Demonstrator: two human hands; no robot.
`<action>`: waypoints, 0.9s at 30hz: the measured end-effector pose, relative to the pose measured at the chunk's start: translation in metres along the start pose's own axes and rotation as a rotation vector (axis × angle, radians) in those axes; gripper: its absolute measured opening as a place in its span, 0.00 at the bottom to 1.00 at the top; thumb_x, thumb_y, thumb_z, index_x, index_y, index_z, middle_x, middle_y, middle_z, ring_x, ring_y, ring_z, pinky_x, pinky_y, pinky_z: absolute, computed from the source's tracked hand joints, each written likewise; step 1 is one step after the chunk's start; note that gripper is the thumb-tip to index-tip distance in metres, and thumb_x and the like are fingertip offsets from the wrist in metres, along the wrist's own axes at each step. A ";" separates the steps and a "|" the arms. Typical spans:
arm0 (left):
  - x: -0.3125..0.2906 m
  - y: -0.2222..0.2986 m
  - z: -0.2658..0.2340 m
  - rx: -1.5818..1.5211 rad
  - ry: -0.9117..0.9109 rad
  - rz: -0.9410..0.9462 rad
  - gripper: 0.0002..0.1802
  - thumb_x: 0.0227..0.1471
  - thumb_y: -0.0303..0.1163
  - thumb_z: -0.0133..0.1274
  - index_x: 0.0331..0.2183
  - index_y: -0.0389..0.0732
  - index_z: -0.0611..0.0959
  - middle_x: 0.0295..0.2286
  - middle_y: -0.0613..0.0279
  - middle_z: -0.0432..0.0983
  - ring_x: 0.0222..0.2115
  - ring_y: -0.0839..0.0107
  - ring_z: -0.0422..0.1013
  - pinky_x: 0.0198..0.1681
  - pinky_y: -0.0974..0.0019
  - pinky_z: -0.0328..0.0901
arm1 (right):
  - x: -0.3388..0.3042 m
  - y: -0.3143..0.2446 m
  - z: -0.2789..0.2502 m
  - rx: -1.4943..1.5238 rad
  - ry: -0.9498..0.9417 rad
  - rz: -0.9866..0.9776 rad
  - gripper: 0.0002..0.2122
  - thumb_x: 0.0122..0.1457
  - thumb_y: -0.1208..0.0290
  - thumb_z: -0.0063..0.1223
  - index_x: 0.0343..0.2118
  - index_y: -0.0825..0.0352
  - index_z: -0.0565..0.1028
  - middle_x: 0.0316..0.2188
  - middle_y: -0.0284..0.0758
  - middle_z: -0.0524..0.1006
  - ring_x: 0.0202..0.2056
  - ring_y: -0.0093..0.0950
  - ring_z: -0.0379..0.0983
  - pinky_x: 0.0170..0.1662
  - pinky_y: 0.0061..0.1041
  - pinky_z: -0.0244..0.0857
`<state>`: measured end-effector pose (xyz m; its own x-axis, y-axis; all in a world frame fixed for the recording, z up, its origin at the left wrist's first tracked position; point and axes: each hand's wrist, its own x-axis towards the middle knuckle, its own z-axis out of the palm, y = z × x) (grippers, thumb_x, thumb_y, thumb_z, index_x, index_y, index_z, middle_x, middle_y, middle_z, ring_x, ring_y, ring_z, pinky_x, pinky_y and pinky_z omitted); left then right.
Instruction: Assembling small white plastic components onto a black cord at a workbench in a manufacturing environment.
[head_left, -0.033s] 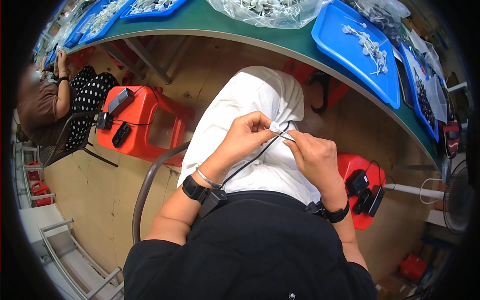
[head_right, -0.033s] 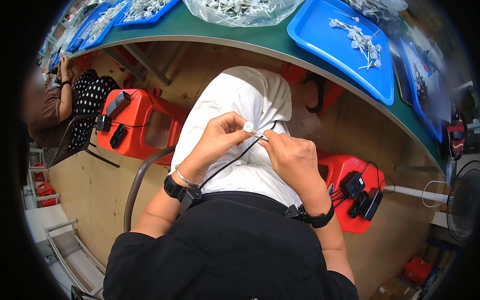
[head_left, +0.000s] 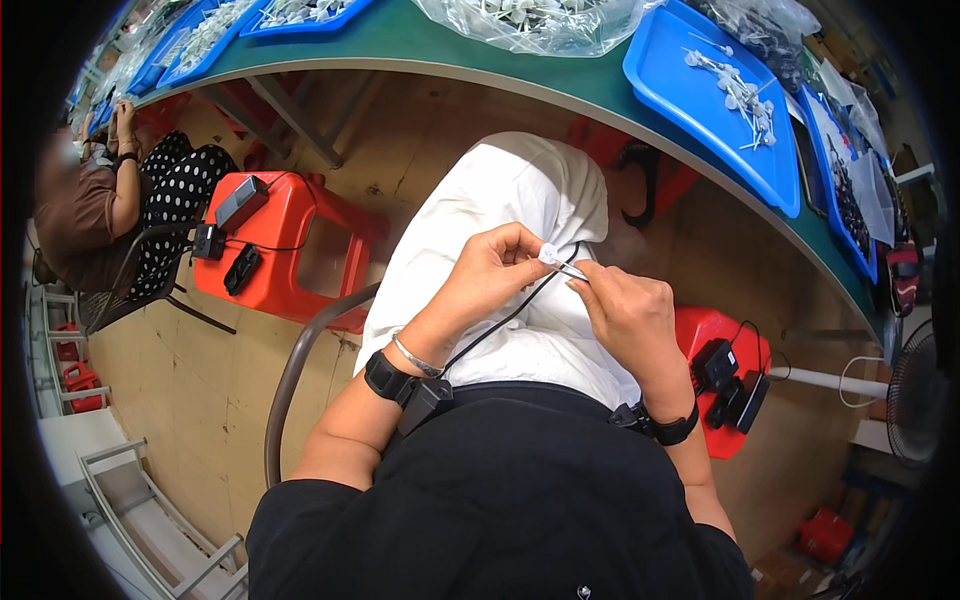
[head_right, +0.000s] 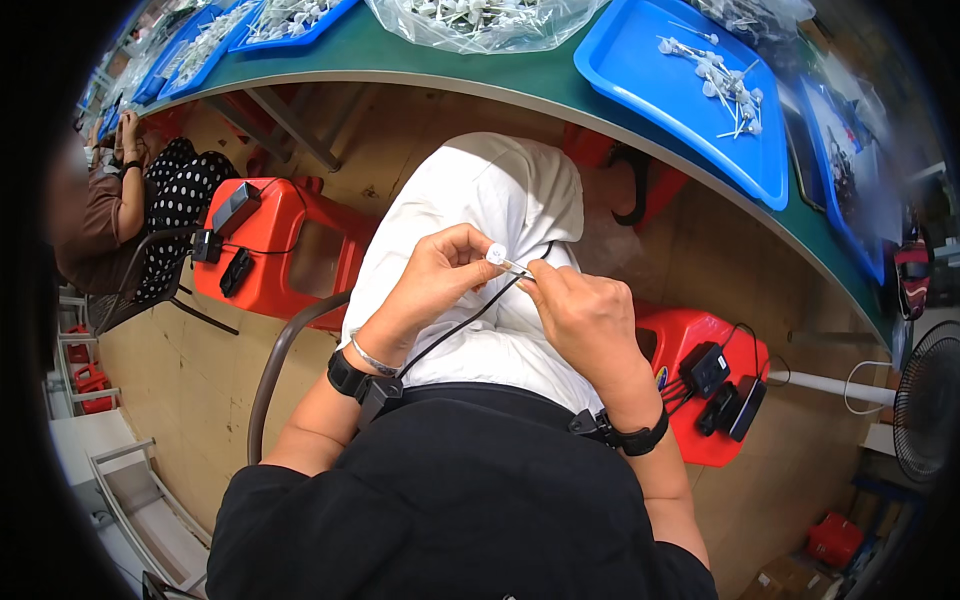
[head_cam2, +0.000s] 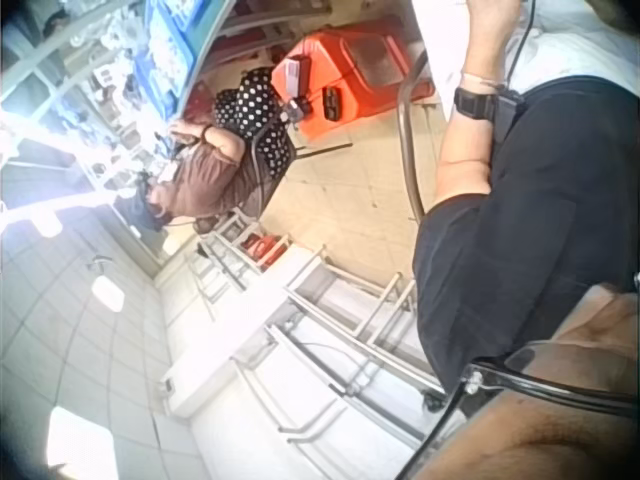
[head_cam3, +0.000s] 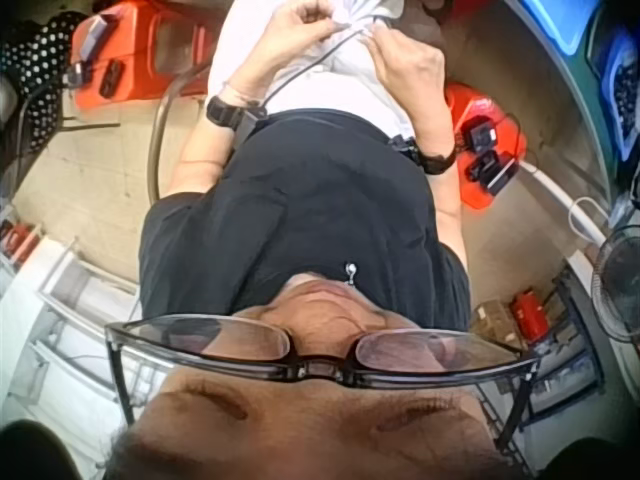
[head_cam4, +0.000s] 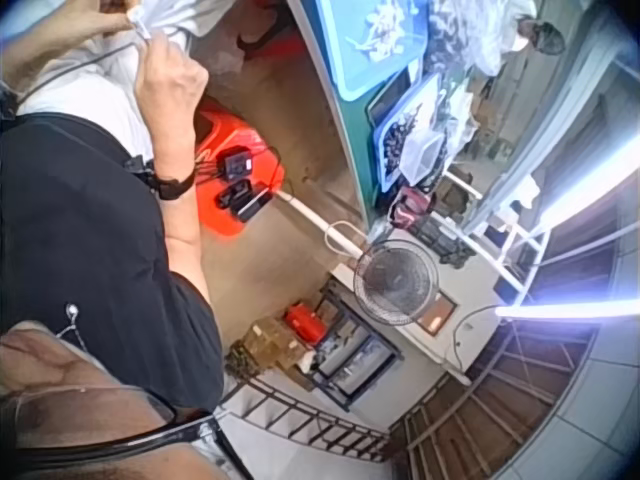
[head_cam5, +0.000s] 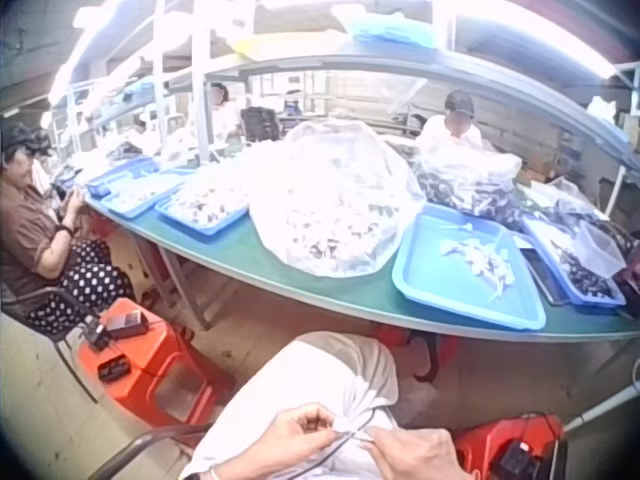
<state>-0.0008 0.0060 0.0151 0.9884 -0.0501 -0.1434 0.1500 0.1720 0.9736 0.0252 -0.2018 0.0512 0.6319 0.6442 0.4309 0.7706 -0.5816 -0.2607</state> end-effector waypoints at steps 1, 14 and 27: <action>0.000 0.000 0.000 0.003 0.003 -0.006 0.06 0.55 0.27 0.64 0.34 0.38 0.83 0.26 0.68 0.80 0.24 0.84 0.72 0.28 0.79 0.65 | 0.001 -0.001 -0.001 -0.044 0.010 -0.019 0.10 0.57 0.67 0.64 0.38 0.65 0.79 0.17 0.32 0.70 0.17 0.29 0.70 0.21 0.30 0.62; -0.001 -0.007 -0.005 -0.143 -0.032 -0.106 0.05 0.55 0.25 0.64 0.34 0.38 0.83 0.28 0.66 0.80 0.25 0.81 0.72 0.30 0.76 0.68 | -0.001 0.000 0.006 -0.191 0.080 -0.107 0.11 0.56 0.67 0.64 0.39 0.66 0.80 0.16 0.29 0.68 0.18 0.26 0.68 0.22 0.28 0.61; 0.000 0.001 -0.002 -0.137 0.017 0.196 0.09 0.57 0.23 0.61 0.41 0.35 0.83 0.32 0.64 0.81 0.31 0.79 0.74 0.37 0.73 0.70 | 0.002 0.005 0.002 0.270 0.203 0.073 0.10 0.56 0.74 0.65 0.40 0.68 0.80 0.23 0.37 0.79 0.20 0.32 0.74 0.25 0.28 0.66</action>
<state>-0.0004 0.0077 0.0156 0.9990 0.0139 0.0418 -0.0440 0.3090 0.9500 0.0302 -0.2020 0.0493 0.6775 0.4780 0.5590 0.7354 -0.4525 -0.5044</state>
